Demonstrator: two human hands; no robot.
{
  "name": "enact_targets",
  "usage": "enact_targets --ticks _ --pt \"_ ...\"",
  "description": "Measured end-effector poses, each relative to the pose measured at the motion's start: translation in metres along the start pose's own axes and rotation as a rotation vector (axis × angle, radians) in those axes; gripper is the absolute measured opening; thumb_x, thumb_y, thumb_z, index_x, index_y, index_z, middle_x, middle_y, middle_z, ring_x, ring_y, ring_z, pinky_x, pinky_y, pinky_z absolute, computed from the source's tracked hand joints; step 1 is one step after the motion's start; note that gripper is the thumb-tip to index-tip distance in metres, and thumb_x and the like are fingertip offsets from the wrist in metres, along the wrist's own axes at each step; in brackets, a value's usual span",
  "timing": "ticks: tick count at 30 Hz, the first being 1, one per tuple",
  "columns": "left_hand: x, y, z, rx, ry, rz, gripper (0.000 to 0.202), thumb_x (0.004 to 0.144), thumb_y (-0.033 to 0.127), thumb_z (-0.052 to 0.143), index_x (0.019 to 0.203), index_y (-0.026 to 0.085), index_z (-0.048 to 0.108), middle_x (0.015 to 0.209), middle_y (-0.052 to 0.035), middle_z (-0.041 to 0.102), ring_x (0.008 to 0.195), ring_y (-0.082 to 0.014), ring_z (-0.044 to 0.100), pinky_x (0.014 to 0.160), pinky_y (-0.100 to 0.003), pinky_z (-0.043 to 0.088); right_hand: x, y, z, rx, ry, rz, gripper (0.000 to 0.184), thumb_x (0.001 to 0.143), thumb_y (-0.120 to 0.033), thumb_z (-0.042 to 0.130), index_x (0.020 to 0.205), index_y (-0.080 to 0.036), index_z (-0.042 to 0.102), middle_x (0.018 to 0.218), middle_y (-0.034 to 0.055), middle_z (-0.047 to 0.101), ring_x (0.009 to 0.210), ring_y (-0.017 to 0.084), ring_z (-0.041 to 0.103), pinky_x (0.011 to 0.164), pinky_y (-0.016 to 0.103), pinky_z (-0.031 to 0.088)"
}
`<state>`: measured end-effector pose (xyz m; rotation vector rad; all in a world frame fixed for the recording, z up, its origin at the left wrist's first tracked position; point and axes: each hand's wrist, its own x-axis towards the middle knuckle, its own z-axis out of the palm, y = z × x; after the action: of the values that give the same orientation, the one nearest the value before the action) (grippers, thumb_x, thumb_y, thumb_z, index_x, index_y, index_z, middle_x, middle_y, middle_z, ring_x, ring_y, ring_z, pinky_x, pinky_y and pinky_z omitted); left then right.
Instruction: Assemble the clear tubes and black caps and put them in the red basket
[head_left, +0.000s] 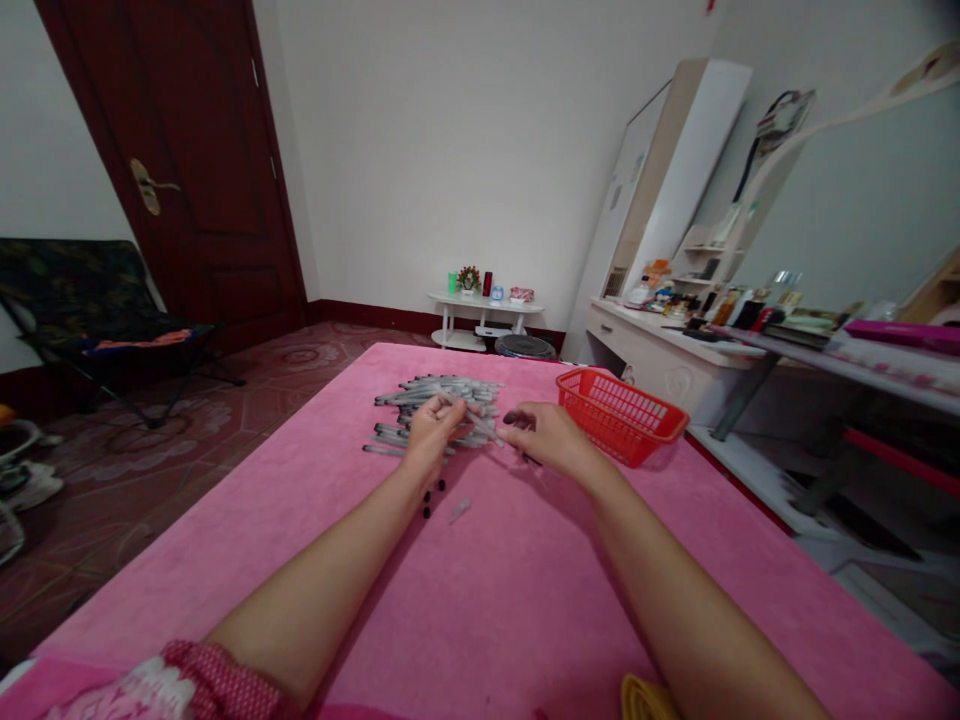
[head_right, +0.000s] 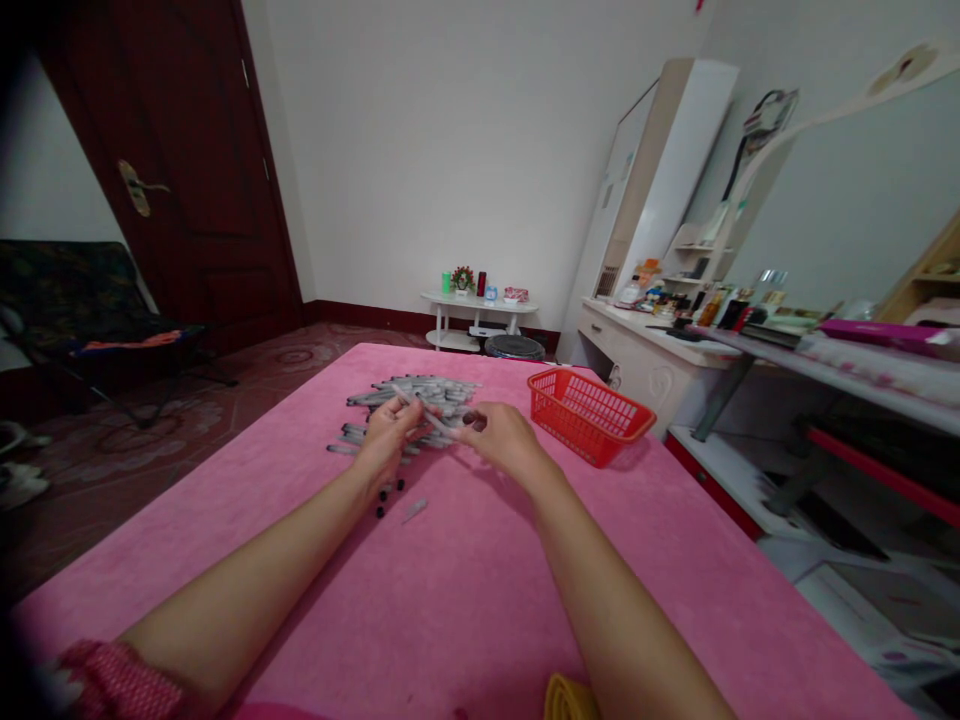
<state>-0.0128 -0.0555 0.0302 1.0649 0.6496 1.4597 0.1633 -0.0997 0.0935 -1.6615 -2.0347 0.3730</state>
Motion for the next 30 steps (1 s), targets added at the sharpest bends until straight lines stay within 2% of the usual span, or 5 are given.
enact_targets --ticks 5,9,15,21,30 --pt "-0.007 -0.001 0.013 0.000 -0.074 0.010 0.038 0.066 0.044 0.074 0.085 0.015 0.058 0.083 -0.0069 0.071 0.075 -0.0185 0.068 0.065 -0.025 0.053 -0.001 -0.013 0.016 0.043 0.116 -0.104 0.036 0.069 -0.029 0.070 0.104 -0.024 0.066 0.083 0.0014 0.070 0.071 0.014 0.062 0.061 0.021 0.042" --pt "-0.002 0.001 0.008 0.043 -0.068 0.016 0.042 0.067 0.045 0.072 0.095 0.018 0.057 0.087 -0.0071 0.071 0.081 -0.0212 0.068 0.061 -0.025 0.053 0.002 0.001 -0.005 -0.058 0.176 -0.046 0.021 0.074 -0.031 0.065 0.092 -0.022 0.071 0.084 0.0031 0.072 0.075 0.016 0.063 0.063 0.023 0.042" --pt "0.015 0.001 -0.025 0.323 0.101 0.149 0.023 0.074 0.036 0.065 0.088 0.017 0.062 0.073 -0.0048 0.069 0.062 -0.0171 0.064 0.051 -0.022 0.047 -0.002 0.044 -0.060 -0.381 0.487 0.313 0.030 0.077 -0.042 0.059 0.097 -0.024 0.072 0.091 0.0085 0.071 0.082 0.023 0.064 0.065 0.028 0.044" --pt "0.028 0.005 -0.058 0.605 0.111 0.331 0.010 0.062 0.017 0.073 0.071 0.020 0.070 0.071 -0.0031 0.067 0.069 -0.0184 0.059 0.077 -0.028 0.047 -0.010 0.080 -0.080 -0.487 0.514 0.555 0.037 0.076 -0.041 0.058 0.108 -0.027 0.069 0.099 0.0125 0.069 0.088 0.029 0.064 0.067 0.035 0.045" --pt "0.024 0.007 -0.060 1.160 -0.211 0.510 0.026 0.069 0.018 0.068 0.093 0.027 0.072 0.097 -0.0073 0.068 0.100 -0.0286 0.054 0.091 -0.040 0.040 0.002 0.055 -0.048 -0.320 0.344 0.269 0.026 0.076 -0.033 0.058 0.094 -0.021 0.073 0.094 0.0072 0.071 0.086 0.022 0.064 0.068 0.028 0.045"
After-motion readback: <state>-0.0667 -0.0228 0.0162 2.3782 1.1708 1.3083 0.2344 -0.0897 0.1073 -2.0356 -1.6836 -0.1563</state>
